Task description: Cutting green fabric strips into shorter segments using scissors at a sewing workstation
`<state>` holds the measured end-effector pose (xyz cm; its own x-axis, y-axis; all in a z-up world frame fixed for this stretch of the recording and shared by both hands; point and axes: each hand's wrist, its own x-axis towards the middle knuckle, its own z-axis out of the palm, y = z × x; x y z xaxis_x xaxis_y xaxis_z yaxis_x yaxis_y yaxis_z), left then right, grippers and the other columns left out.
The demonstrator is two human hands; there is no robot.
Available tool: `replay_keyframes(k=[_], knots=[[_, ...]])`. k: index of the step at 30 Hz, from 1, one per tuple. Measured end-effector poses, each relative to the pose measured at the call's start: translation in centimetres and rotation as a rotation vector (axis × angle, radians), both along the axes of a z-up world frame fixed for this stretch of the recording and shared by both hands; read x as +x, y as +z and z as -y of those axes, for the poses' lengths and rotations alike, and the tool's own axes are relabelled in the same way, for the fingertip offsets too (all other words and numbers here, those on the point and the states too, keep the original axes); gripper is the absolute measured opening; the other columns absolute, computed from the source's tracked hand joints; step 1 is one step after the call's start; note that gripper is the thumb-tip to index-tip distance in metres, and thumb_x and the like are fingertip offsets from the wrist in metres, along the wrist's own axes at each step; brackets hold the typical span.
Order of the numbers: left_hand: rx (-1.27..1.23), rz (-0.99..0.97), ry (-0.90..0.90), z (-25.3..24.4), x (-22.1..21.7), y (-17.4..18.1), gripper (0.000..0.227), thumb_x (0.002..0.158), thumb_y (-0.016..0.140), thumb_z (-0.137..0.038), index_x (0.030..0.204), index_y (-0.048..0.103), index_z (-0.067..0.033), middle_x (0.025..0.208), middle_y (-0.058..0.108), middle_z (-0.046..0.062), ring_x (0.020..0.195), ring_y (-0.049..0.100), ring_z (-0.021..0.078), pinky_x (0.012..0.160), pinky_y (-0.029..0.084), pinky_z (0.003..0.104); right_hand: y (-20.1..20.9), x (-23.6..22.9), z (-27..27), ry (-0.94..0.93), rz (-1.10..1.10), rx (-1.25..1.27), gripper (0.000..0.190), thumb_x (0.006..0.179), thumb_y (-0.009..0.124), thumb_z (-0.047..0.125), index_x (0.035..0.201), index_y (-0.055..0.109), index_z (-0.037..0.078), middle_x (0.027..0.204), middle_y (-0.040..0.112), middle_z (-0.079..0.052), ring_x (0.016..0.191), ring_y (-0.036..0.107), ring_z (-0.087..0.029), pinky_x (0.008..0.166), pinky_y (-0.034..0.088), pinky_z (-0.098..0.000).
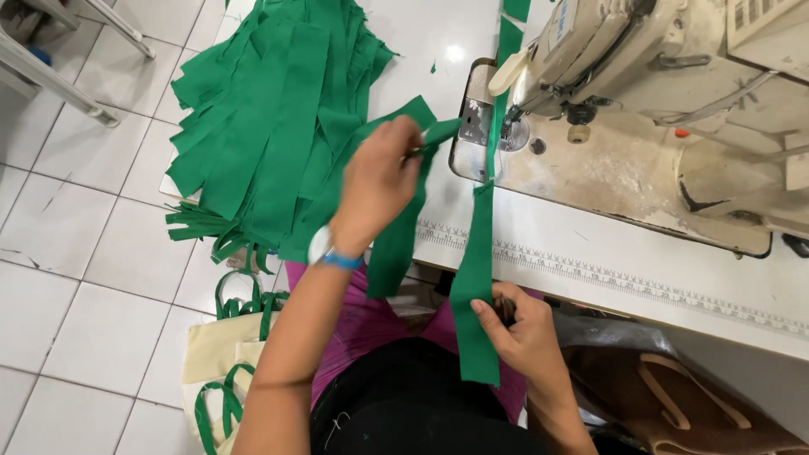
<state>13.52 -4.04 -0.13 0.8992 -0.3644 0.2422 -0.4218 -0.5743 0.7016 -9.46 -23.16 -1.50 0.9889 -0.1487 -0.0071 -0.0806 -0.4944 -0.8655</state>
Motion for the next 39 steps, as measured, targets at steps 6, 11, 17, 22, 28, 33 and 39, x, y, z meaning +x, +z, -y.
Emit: replay_keyframes(k=[6, 11, 17, 22, 28, 33, 39], knots=[[-0.033, 0.469, 0.019, -6.6, 3.5, 6.5, 0.017, 0.091, 0.054, 0.010, 0.099, 0.056, -0.0045, 0.090, 0.059, 0.014, 0.083, 0.056, 0.0346, 0.072, 0.042, 0.047, 0.0, 0.0, -1.3, 0.106, -0.027, -0.067, 0.018, 0.095, 0.071, 0.027, 0.086, 0.066, 0.012, 0.062, 0.045, 0.005, 0.056, 0.038, -0.008, 0.054, 0.034, -0.0272], [0.386, 0.456, 0.249, -1.0, 2.1, 6.2, 0.045, 0.102, 0.076, -0.036, 0.125, 0.056, -0.0041, 0.140, 0.050, 0.032, 0.113, 0.061, 0.0460, 0.057, 0.061, 0.044, -0.6, 0.1, -3.4, 0.271, 0.110, -0.132, 0.019, 0.096, 0.069, 0.027, 0.094, 0.066, 0.008, 0.075, 0.061, 0.000, 0.060, 0.056, -0.014, 0.058, 0.046, -0.0303], [0.313, -0.146, -0.242, 0.5, -8.5, -1.6, 0.023, 0.092, 0.069, -0.035, 0.090, 0.065, -0.0124, 0.087, 0.064, 0.012, 0.080, 0.066, 0.0446, 0.059, 0.050, 0.060, -1.1, -0.6, -5.0, 0.556, 0.178, -0.071, 0.018, 0.097, 0.069, 0.009, 0.088, 0.053, 0.007, 0.070, 0.051, -0.007, 0.057, 0.051, -0.025, 0.055, 0.041, -0.0382], [-0.240, -0.037, -0.312, -3.2, -12.5, -0.8, 0.011, 0.096, 0.066, -0.012, 0.090, 0.059, -0.0062, 0.102, 0.055, 0.015, 0.085, 0.060, 0.0327, 0.073, 0.047, 0.043, 0.3, -0.5, -2.0, 0.411, -0.051, 0.017, 0.047, 0.096, 0.047, 0.051, 0.111, 0.063, 0.009, 0.089, 0.066, -0.005, 0.075, 0.063, -0.019, 0.072, 0.050, -0.0327], [-0.639, -0.017, -0.406, -3.8, -14.7, -1.5, 0.010, 0.085, 0.070, -0.010, 0.077, 0.064, -0.0061, 0.130, 0.066, 0.022, 0.099, 0.074, 0.0380, 0.082, 0.061, 0.043, 0.9, 0.9, 0.0, 0.283, 0.184, -0.470, 0.021, 0.094, 0.061, 0.027, 0.108, 0.069, 0.014, 0.079, 0.063, -0.005, 0.070, 0.068, -0.029, 0.064, 0.056, -0.0367], [-0.749, -0.037, -0.466, -3.1, -14.5, -1.1, 0.011, 0.086, 0.067, -0.003, 0.076, 0.061, -0.0019, 0.129, 0.067, 0.028, 0.107, 0.073, 0.0447, 0.082, 0.062, 0.045, 1.2, 1.2, -0.8, 0.307, 0.323, -0.636, 0.018, 0.091, 0.075, 0.030, 0.101, 0.071, 0.015, 0.072, 0.060, -0.001, 0.065, 0.066, -0.025, 0.056, 0.055, -0.0331], [-0.671, -0.002, -0.422, -3.1, -14.8, -2.0, 0.008, 0.085, 0.068, -0.001, 0.078, 0.063, -0.0009, 0.132, 0.067, 0.026, 0.111, 0.073, 0.0423, 0.084, 0.062, 0.046, 0.4, 1.5, -1.3, 0.290, 0.332, -0.568, 0.022, 0.102, 0.055, 0.025, 0.103, 0.073, 0.014, 0.072, 0.061, 0.000, 0.064, 0.067, -0.023, 0.055, 0.057, -0.0318]])
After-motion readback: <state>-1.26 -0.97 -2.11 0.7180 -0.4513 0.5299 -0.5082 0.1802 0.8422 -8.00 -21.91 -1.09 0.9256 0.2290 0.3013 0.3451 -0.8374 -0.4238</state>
